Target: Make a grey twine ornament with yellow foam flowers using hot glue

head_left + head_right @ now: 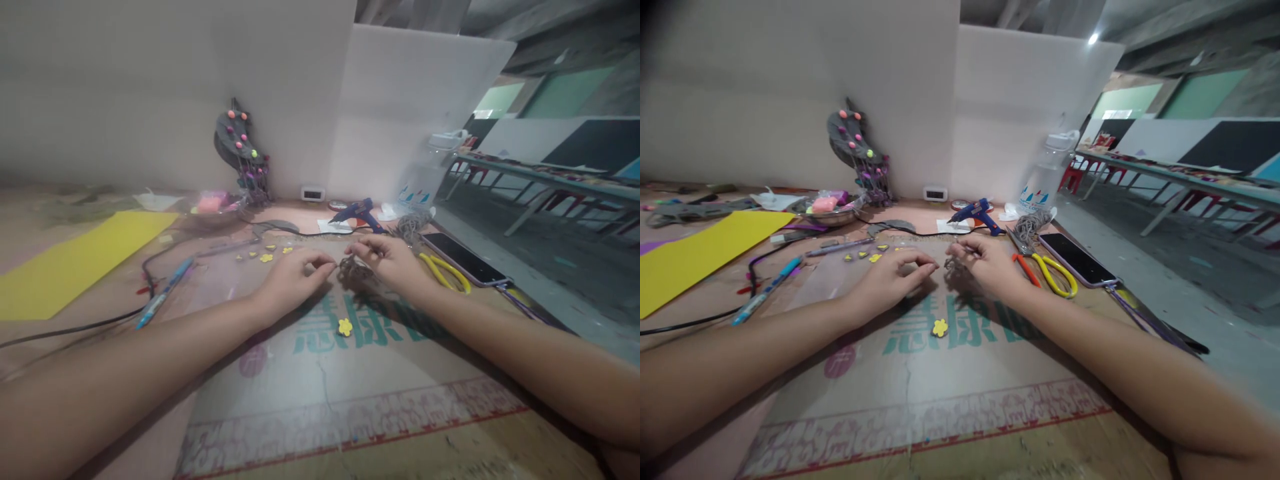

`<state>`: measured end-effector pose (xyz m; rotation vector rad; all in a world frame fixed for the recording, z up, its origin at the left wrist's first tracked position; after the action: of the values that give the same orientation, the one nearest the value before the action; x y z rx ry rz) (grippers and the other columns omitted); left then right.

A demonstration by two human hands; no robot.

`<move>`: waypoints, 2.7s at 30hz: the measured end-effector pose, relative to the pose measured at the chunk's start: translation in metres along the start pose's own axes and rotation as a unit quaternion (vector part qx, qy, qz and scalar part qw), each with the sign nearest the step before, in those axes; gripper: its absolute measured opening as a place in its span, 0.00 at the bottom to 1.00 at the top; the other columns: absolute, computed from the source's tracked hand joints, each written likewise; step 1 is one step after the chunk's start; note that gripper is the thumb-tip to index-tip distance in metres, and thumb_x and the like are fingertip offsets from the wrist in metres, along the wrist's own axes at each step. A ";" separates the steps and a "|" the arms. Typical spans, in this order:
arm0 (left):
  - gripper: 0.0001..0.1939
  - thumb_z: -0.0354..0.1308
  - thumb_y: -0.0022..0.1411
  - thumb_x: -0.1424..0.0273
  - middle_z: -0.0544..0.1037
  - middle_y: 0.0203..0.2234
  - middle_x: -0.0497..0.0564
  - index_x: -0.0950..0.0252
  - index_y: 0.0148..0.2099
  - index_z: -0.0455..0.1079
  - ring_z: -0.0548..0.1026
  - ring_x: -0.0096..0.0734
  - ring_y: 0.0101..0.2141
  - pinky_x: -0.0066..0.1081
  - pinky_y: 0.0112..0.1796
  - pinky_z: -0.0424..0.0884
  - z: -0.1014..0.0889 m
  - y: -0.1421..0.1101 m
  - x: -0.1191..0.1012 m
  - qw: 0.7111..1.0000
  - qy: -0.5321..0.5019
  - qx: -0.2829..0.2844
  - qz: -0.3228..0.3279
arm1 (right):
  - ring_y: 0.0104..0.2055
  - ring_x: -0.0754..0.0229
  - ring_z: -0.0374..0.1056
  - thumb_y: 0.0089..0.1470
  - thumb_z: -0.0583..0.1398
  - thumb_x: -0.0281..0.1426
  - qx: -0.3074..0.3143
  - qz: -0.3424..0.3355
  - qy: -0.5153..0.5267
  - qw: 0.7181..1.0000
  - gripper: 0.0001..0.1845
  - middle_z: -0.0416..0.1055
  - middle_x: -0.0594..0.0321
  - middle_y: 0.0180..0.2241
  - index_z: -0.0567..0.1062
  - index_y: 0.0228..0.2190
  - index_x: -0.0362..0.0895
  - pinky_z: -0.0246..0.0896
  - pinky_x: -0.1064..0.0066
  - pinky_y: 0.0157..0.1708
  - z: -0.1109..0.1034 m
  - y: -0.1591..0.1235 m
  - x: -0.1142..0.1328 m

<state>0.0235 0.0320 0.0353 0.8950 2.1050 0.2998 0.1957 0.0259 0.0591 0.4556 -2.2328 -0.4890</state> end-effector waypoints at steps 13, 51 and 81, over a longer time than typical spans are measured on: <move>0.28 0.55 0.64 0.71 0.68 0.57 0.53 0.58 0.65 0.55 0.68 0.34 0.53 0.31 0.51 0.65 -0.004 -0.027 -0.076 0.961 -0.041 0.187 0.198 | 0.37 0.56 0.69 0.53 0.56 0.30 -0.026 0.017 -0.078 0.996 0.26 0.73 0.55 0.37 0.66 0.55 0.39 0.63 0.63 0.40 -0.019 0.026 -0.059; 0.04 0.58 0.61 0.69 0.77 0.29 0.47 0.64 0.34 0.71 0.74 0.29 0.32 0.29 0.35 0.69 -0.010 -0.010 -0.011 0.995 -0.061 -0.081 0.001 | 0.48 0.51 0.64 0.58 0.57 0.33 0.120 -0.101 -0.183 0.970 0.13 0.70 0.53 0.42 0.74 0.43 0.42 0.59 0.58 0.49 0.007 -0.017 0.013; 0.10 0.50 0.67 0.65 0.77 0.35 0.50 0.64 0.40 0.70 0.72 0.33 0.39 0.33 0.42 0.65 -0.004 -0.010 -0.017 0.996 0.049 -0.015 0.070 | 0.24 0.66 0.62 0.57 0.56 0.34 0.133 0.033 0.126 0.983 0.09 0.66 0.68 0.22 0.69 0.27 0.43 0.55 0.74 0.25 0.031 -0.036 0.017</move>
<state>0.0228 0.0134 0.0435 1.0300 2.1256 0.4556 0.1676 -0.0071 0.0329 0.5468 -2.0639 -0.0905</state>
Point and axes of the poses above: each hand's wrist, its own y-axis towards the middle knuckle, its own z-axis out of the palm, x = y × z, the point moved 5 cm from there along y, towards the middle knuckle
